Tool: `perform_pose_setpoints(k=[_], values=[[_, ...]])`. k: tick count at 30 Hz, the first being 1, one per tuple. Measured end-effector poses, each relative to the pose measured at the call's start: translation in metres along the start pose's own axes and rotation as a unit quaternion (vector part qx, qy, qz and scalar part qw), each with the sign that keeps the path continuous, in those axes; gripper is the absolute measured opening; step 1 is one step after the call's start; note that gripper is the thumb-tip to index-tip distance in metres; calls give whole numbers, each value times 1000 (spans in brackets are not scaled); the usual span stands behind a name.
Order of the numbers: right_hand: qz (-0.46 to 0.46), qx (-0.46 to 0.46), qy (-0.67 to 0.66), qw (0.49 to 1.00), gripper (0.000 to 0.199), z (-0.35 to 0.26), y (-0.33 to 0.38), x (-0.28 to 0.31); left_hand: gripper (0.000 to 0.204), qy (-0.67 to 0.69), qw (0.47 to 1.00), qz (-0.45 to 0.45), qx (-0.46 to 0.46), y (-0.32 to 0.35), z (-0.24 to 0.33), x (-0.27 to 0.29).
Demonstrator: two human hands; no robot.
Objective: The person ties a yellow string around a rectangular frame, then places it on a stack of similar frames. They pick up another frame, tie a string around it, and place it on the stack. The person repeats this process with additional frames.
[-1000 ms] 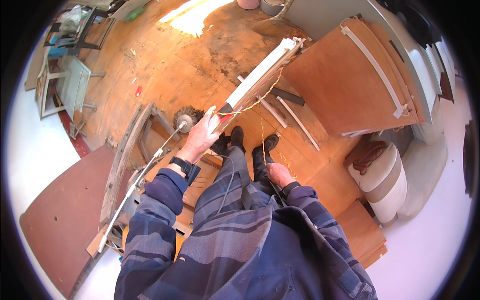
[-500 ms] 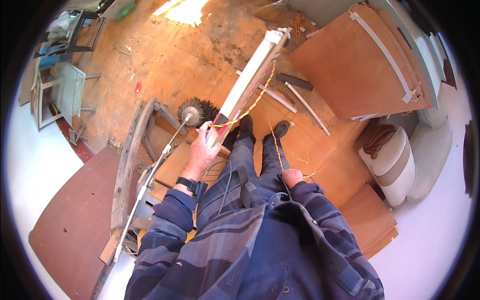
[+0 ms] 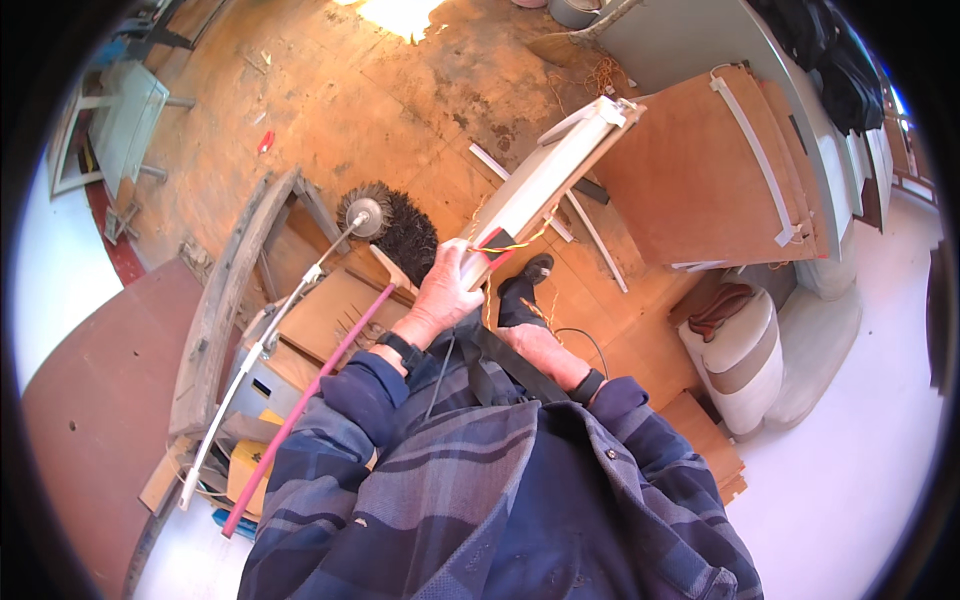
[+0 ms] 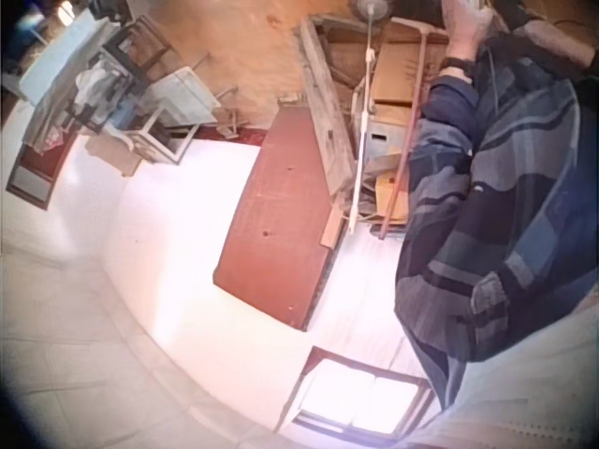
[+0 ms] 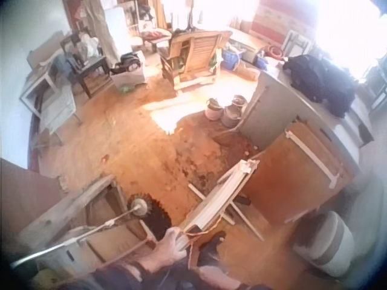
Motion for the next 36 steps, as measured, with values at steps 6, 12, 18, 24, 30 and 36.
perform_pose_setpoints(k=[6,12,18,24,30,36], values=[[18,-33,13,999,25,-66,-7,75,76,-9,1000,-20,19,21,7,-19],[-69,14,73,995,26,-108,-14,86,84,9,1000,-23,11,40,12,-34],[-145,9,102,984,24,-129,-36,124,99,26,998,-46,15,49,11,-50],[-207,73,258,941,30,-165,-79,155,105,49,994,-81,54,55,14,-64],[-134,194,391,890,28,-198,-125,139,82,46,998,27,41,58,41,-68],[-133,186,460,858,23,-212,-151,101,48,9,998,42,45,53,41,-75]])
Point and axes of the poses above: each hand's wrist, its own y-axis away from the middle knuckle, its own x-axis out of the back of the hand, z = x × y, the point moved 5 cm from there along -y, towards the middle knuckle, and after that the axes turned 14 degrees about z, right-handed, at the moved point
